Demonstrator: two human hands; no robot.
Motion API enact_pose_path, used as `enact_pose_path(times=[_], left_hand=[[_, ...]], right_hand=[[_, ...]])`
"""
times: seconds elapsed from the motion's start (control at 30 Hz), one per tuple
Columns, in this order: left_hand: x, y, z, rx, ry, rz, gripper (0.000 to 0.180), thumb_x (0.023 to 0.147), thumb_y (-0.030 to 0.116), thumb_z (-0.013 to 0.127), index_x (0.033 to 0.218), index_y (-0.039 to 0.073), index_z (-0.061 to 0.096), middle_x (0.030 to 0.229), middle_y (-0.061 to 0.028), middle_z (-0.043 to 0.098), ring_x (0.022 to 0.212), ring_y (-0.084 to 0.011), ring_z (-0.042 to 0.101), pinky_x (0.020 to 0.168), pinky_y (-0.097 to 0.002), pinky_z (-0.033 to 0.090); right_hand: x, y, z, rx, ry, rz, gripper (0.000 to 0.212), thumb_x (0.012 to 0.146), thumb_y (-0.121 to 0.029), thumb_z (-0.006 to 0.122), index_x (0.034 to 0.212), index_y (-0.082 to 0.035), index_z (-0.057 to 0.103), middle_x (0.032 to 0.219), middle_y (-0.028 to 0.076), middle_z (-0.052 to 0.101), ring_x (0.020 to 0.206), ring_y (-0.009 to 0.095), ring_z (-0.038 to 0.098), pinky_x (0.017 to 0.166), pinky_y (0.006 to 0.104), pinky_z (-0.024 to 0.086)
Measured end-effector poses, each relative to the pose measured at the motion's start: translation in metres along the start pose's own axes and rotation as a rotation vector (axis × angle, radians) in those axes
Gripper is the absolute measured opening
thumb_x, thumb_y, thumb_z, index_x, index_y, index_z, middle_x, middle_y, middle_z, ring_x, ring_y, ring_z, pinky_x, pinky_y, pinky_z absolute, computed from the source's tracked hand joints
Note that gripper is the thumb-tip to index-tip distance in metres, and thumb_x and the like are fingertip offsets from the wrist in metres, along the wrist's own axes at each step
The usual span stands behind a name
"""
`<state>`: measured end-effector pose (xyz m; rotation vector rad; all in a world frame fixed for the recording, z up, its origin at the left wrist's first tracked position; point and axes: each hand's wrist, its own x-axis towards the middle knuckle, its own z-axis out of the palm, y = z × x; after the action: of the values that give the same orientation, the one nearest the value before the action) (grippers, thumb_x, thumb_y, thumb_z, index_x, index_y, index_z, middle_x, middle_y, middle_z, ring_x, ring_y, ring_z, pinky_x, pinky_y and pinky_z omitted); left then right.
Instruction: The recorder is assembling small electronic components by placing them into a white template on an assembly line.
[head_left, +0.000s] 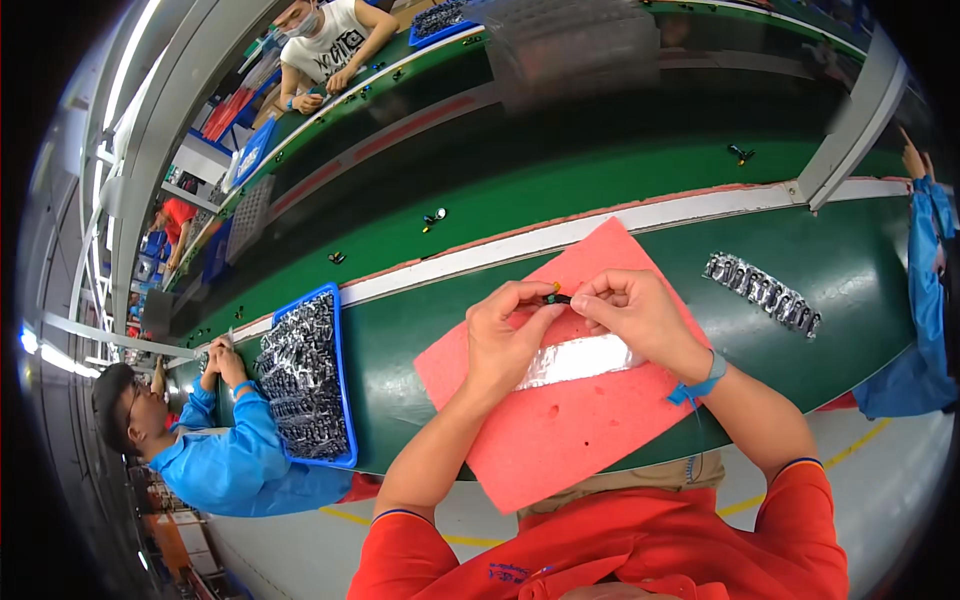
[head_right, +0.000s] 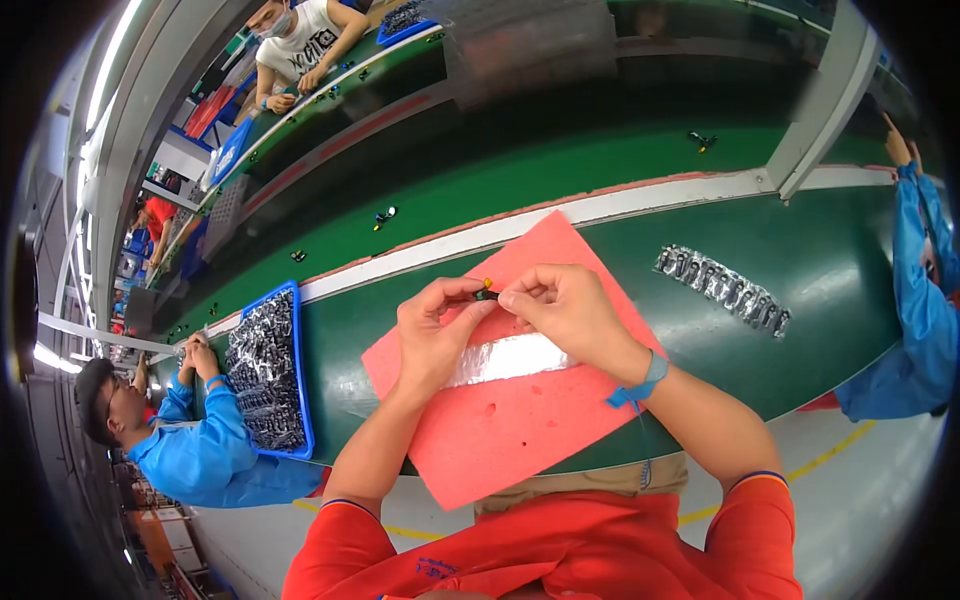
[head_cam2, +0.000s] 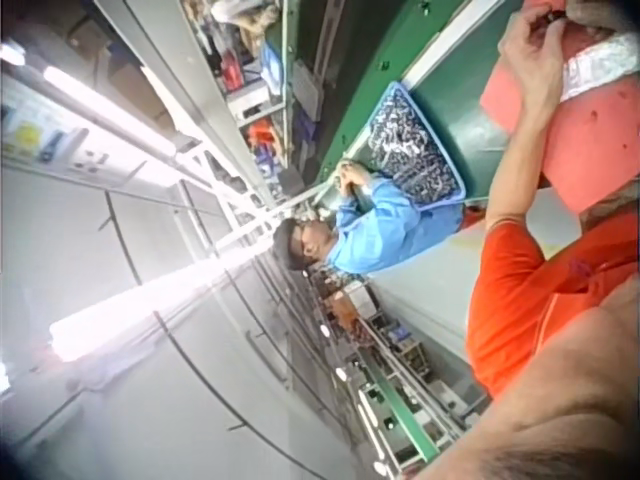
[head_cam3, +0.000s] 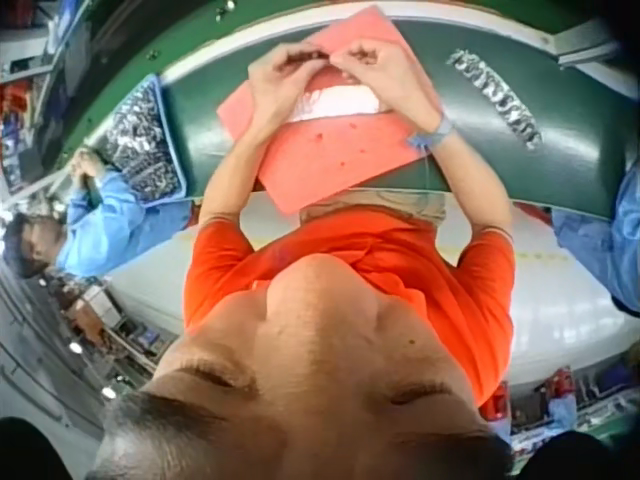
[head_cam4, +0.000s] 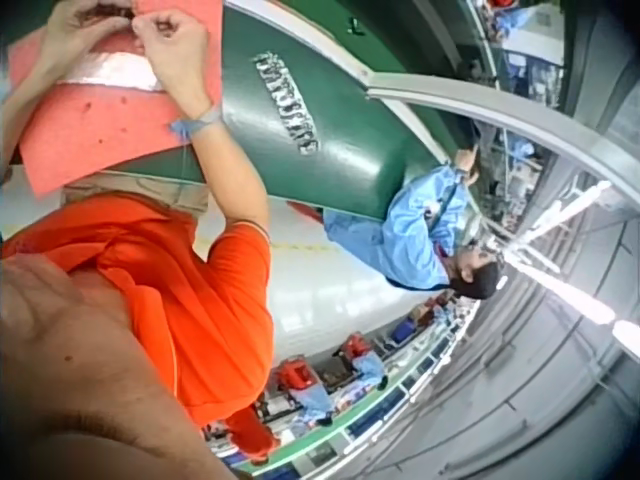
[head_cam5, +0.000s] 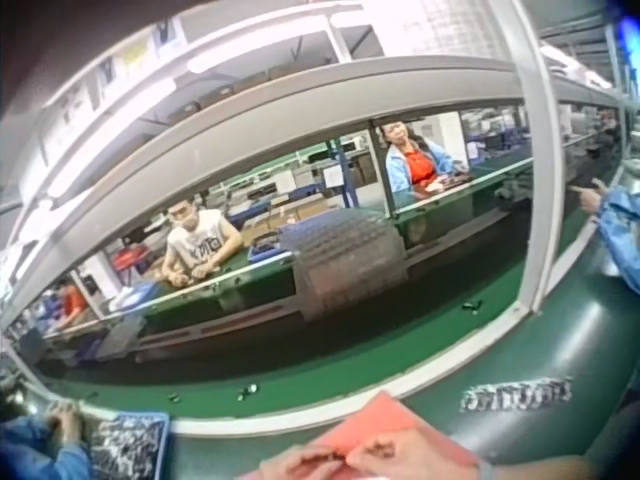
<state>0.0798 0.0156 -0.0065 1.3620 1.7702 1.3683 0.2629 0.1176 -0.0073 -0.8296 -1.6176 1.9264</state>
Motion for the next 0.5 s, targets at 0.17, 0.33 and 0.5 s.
enact_pose_path(times=[0.17,0.33,0.5], left_hand=[[0.0004,0.0041,0.0022,0.034,0.005,0.044,0.022,0.087,-0.002,0.080,0.109,-0.002,0.076,0.106,-0.0106,0.078,0.095,-0.0166,0.074,0.088,-0.0299,0.060],[-0.0006,0.0059,0.0026,0.079,0.012,0.105,0.021,0.086,-0.002,0.080,0.107,-0.001,0.077,0.105,-0.0110,0.079,0.094,-0.0173,0.075,0.085,-0.0295,0.060],[-0.0025,0.0065,0.0012,0.110,0.031,0.142,0.022,0.085,-0.004,0.079,0.107,-0.001,0.077,0.104,-0.0117,0.079,0.092,-0.0182,0.075,0.083,-0.0293,0.060]], right_hand=[[0.0007,0.0012,0.0001,-0.022,-0.003,0.019,0.017,0.100,-0.015,0.074,0.103,0.001,0.073,0.090,0.003,0.073,0.077,0.006,0.068,0.071,0.0232,0.058],[0.0006,0.0023,0.0008,-0.018,-0.007,0.022,0.017,0.100,-0.015,0.074,0.103,0.001,0.074,0.090,0.003,0.074,0.076,0.006,0.068,0.069,0.0232,0.058],[0.0016,0.0038,0.0037,-0.056,0.000,0.022,0.017,0.100,-0.015,0.075,0.102,0.001,0.074,0.089,0.003,0.074,0.076,0.006,0.068,0.068,0.0230,0.057]])
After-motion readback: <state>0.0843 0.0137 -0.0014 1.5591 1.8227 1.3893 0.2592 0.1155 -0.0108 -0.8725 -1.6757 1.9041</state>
